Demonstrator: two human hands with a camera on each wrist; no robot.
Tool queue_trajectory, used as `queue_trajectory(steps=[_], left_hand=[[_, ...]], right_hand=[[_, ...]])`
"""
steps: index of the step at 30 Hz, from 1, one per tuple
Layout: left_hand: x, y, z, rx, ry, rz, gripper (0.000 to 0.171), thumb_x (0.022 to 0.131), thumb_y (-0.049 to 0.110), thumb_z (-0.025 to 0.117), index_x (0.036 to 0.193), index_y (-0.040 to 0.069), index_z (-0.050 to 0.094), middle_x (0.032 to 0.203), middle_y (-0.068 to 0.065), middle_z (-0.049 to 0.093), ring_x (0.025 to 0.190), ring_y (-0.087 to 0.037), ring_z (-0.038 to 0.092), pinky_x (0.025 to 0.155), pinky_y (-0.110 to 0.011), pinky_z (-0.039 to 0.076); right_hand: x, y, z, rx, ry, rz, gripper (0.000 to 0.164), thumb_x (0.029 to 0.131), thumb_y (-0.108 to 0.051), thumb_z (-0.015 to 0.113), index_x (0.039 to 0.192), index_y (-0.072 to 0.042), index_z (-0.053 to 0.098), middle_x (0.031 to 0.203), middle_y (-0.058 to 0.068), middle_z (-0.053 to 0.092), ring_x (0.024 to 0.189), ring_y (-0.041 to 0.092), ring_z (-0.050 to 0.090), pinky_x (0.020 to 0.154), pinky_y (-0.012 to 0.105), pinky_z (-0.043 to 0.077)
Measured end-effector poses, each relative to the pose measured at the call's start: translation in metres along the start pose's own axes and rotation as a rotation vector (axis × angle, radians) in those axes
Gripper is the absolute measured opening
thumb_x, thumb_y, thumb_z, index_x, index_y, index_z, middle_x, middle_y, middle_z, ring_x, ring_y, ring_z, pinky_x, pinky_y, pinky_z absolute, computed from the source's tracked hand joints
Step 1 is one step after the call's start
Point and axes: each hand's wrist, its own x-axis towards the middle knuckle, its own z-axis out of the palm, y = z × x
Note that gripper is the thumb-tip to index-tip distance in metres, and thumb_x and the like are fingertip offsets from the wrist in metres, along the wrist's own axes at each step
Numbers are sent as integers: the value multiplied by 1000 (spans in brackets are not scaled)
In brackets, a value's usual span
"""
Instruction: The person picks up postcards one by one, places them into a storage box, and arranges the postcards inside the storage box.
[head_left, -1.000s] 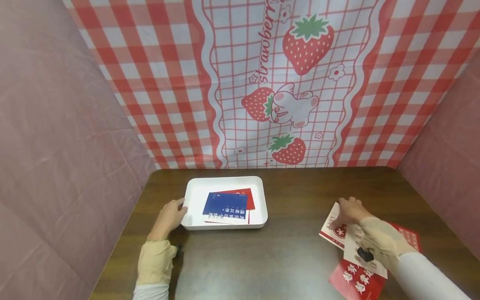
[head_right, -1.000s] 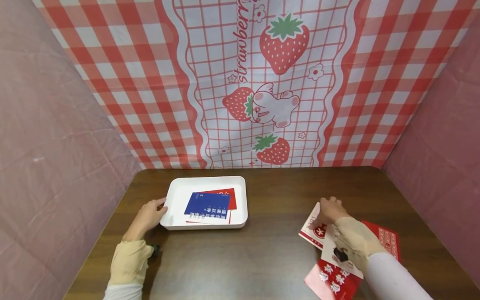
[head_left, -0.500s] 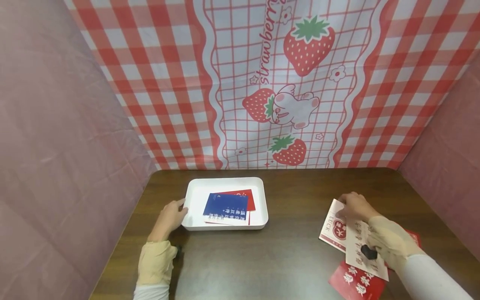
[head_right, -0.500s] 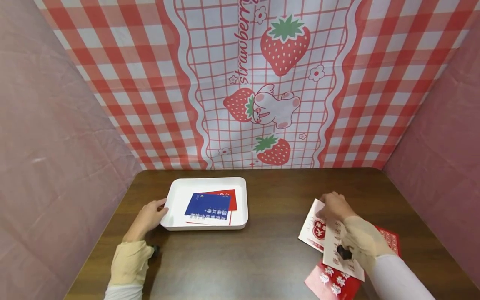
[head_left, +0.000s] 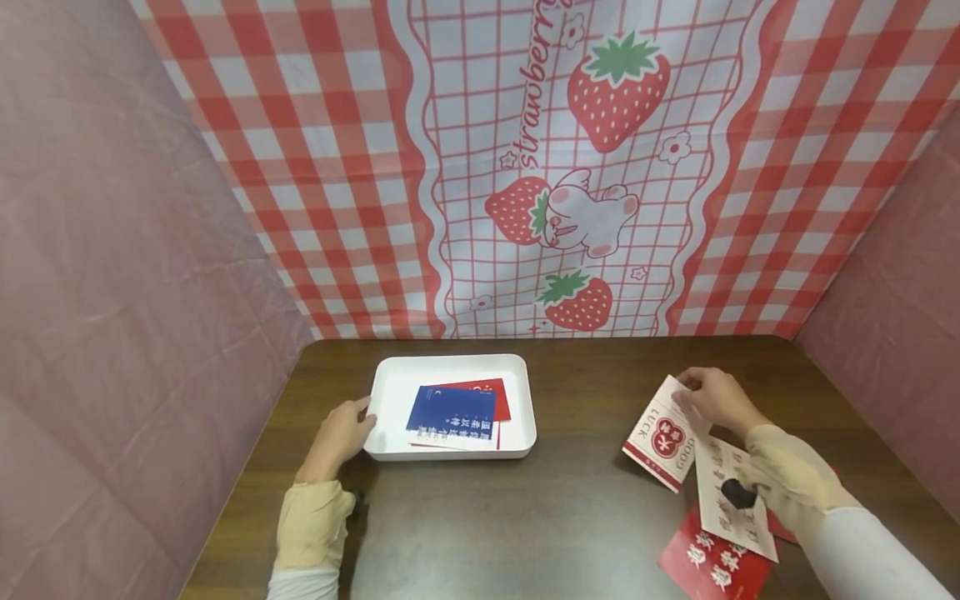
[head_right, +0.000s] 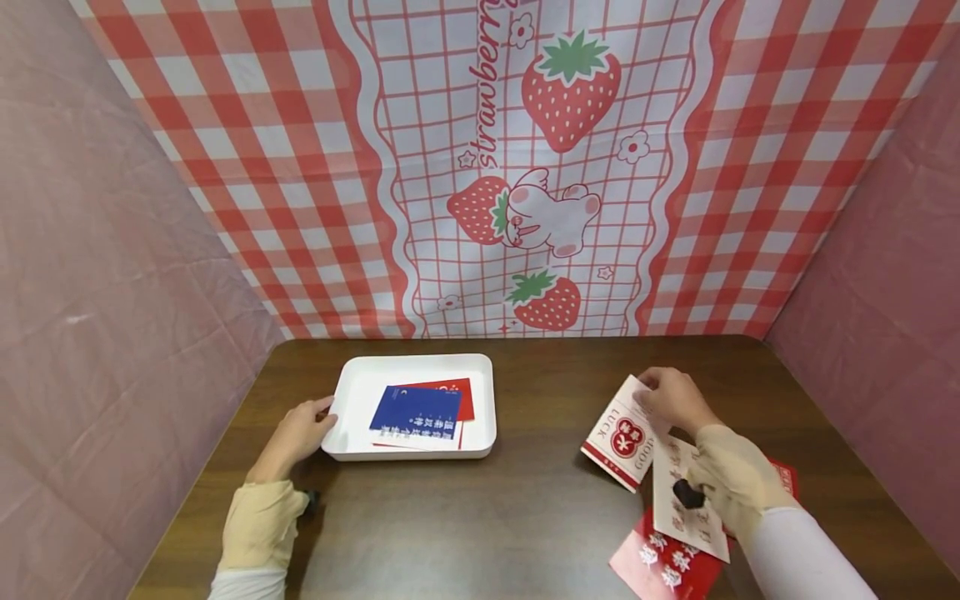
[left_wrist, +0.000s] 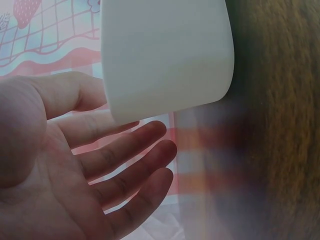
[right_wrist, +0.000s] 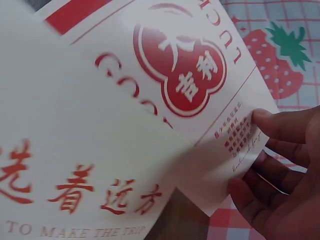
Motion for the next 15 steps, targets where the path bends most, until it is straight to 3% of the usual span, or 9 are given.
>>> queue_trajectory(steps=[4, 15], left_hand=[[0, 0, 0, -3, 2, 2, 50, 94, 17, 50, 138, -6, 49, 139, -31, 50, 130, -49, 46, 108, -60, 37], [0, 1, -1, -17, 0, 8, 49, 94, 17, 51, 138, -7, 49, 139, -29, 51, 130, -48, 46, 108, -59, 37]], right_hand=[[0, -3, -2, 68, 1, 30, 32, 90, -13, 64, 111, 11, 62, 94, 23, 64, 80, 25, 57, 62, 28, 46], [-2, -5, -6, 155, -23, 71, 33, 92, -10, 60, 118, 11, 58, 101, 26, 61, 82, 27, 57, 63, 29, 50]])
